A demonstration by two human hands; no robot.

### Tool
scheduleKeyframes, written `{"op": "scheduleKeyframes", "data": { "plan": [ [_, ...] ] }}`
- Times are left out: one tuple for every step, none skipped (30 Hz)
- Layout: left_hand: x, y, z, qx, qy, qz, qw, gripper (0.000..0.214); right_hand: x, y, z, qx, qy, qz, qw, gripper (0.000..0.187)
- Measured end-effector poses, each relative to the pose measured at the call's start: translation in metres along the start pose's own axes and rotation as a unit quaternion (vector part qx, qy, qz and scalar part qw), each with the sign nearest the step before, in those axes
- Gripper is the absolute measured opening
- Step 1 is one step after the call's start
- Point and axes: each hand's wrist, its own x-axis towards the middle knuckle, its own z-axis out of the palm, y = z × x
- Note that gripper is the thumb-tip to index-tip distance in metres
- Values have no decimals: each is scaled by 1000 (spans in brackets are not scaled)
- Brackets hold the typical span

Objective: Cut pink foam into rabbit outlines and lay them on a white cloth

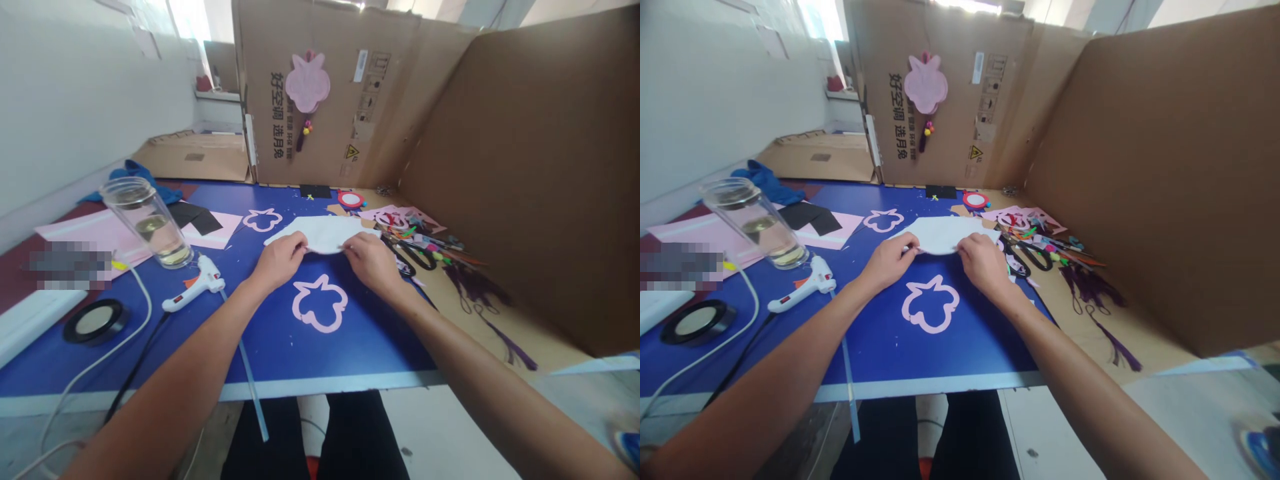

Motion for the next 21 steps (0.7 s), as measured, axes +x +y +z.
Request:
{"op": "scheduleKeyframes", "data": {
  "plan": [
    [2, 1, -1, -21, 22, -4, 1000, 17, 5, 0, -5, 3, 32, 17, 999, 26],
    [5, 1, -2, -39, 42, -2, 998, 21, 11, 0, -12, 12, 64, 30, 997, 24],
    [8, 1, -3, -51, 60, -2, 997, 27, 19, -1, -20, 23, 85, 33, 996, 23],
    [11, 0, -4, -48, 76, -3, 996, 28, 27, -3, -28, 33, 103, 33, 994, 22],
    [14, 0, -5, -40, 84, -5, 996, 24, 35, -6, -37, 42, 122, 29, 991, 21],
    [16, -1, -5, -32, 93, -13, 995, 19, 44, -9, -46, 51, 137, 21, 989, 20],
    [17, -2, -6, -33, 99, -19, 994, 16, 52, -13, -55, 60, 148, 11, 987, 19],
    [18, -3, -7, -41, 108, -27, 993, 15, 60, -17, -63, 68, 164, 7, 984, 19],
    [19, -4, -8, -57, 119, -38, 991, 15, 66, -21, -70, 75, 174, 3, 982, 19],
    [20, -5, -9, -79, 134, -49, 987, 15, 72, -25, -77, 79, 182, -2, 980, 19],
    [22, -5, -11, -105, 155, -60, 981, 14, 76, -29, -84, 80, 190, -5, 979, 18],
    [24, -5, -15, -133, 179, -70, 972, 13, 79, -33, -90, 79, 197, -7, 977, 17],
    [27, -5, -19, -159, 207, -77, 962, 13, 81, -36, -96, 77, 205, -8, 976, 15],
    [31, -4, -25, -183, 238, -80, 951, 12, 83, -40, -102, 74, 213, -9, 974, 14],
    [36, -1, -33, -203, 267, -81, 938, 13, 84, -44, -108, 71, 222, -10, 973, 12],
    [40, 2, -42, -217, 297, -74, 927, 14, 84, -47, -114, 70, 230, -11, 971, 10],
    [44, 7, -52, -219, 324, -56, 919, 14, 84, -51, -120, 72, 237, -12, 969, 9],
    [48, 13, -63, -211, 349, -33, 913, 13, 83, -55, -126, 76, 247, -15, 966, 9],
    [50, 21, -74, -200, 366, -10, 909, 12, 82, -59, -133, 82, 259, -21, 962, 9],
    [51, 29, -85, -189, 379, 11, 906, 11, 80, -62, -139, 86, 273, -29, 958, 10],
    [51, 38, -96, -178, 387, 33, 904, 10, 77, -66, -145, 89, 290, -38, 952, 10]
  ]
}}
